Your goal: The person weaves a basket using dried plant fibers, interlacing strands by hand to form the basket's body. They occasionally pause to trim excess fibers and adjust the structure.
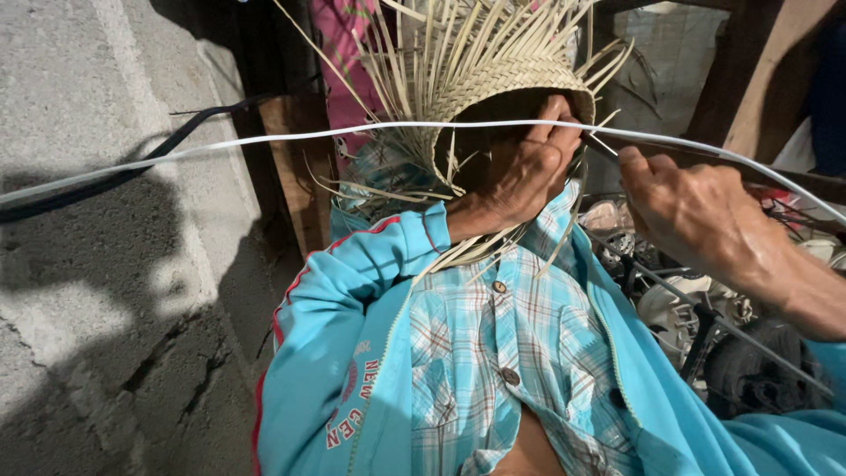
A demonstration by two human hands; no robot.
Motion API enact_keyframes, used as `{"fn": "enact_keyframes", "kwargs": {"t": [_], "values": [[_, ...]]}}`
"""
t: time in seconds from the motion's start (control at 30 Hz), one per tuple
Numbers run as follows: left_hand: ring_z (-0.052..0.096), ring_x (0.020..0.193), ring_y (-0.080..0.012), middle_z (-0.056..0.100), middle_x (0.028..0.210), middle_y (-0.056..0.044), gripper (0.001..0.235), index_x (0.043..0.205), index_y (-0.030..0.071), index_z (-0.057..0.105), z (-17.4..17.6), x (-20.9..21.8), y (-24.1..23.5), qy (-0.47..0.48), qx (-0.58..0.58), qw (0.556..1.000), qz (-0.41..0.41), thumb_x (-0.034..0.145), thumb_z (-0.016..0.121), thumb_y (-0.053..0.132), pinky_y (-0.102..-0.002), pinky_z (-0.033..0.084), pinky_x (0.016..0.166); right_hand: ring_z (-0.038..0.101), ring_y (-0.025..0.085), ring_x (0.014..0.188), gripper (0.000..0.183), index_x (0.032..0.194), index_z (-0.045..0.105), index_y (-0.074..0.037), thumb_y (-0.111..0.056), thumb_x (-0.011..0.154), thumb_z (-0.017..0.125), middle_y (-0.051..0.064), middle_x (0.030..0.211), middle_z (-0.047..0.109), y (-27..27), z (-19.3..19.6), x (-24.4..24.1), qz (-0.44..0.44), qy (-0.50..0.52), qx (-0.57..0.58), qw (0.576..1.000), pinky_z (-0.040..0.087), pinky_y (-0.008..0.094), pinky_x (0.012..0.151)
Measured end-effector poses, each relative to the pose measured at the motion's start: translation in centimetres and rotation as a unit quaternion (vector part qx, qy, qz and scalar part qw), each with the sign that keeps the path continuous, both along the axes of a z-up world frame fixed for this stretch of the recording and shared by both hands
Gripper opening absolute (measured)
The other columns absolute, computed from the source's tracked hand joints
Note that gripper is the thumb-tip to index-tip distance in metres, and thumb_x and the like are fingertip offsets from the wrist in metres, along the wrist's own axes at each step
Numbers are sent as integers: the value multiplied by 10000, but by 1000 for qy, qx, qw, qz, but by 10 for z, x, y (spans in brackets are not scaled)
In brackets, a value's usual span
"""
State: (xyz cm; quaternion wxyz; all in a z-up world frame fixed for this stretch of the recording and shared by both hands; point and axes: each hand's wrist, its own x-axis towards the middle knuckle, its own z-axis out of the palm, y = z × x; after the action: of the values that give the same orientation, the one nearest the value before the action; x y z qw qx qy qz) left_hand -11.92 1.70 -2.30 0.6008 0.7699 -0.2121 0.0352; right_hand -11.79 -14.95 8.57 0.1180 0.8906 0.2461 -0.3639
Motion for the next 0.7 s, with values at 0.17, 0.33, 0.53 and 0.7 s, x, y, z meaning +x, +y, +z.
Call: {"fn": "enact_keyframes", "kwargs": {"t": [0.17,0.33,0.53,0.7], "values": [[498,663,-214,406,899,-135,185,999,-37,483,-7,-2,-8,32,29,999,-15,859,453,80,-314,398,464,415,132,307,220,1037,491,57,-49,849,455,112,541,504,-1,-2,-6,-11,-49,132,990,311,250,271],[506,480,-148,451,951,-177,203,1014,-94,461,-19,-4,-17,53,13,998,-22,852,440,27,-237,381,289,417,141,312,139,925,535,27,-73,831,512,92,456,483,-1,-1,-6,-70,-33,181,981,326,274,286],[526,516,-189,476,1084,-181,273,1036,-92,472,-31,-13,-19,-30,120,992,12,791,431,22,-273,405,362,462,166,333,214,959,529,48,-55,773,543,112,472,511,-3,3,-6,-89,-37,245,965,349,300,315],[525,395,-158,513,1126,-172,141,905,-87,526,-33,-14,-21,-51,183,982,-10,838,496,33,-274,419,328,464,187,350,216,966,530,44,-63,778,546,127,461,502,-1,-4,-8,-91,-42,246,964,350,314,334]]}}
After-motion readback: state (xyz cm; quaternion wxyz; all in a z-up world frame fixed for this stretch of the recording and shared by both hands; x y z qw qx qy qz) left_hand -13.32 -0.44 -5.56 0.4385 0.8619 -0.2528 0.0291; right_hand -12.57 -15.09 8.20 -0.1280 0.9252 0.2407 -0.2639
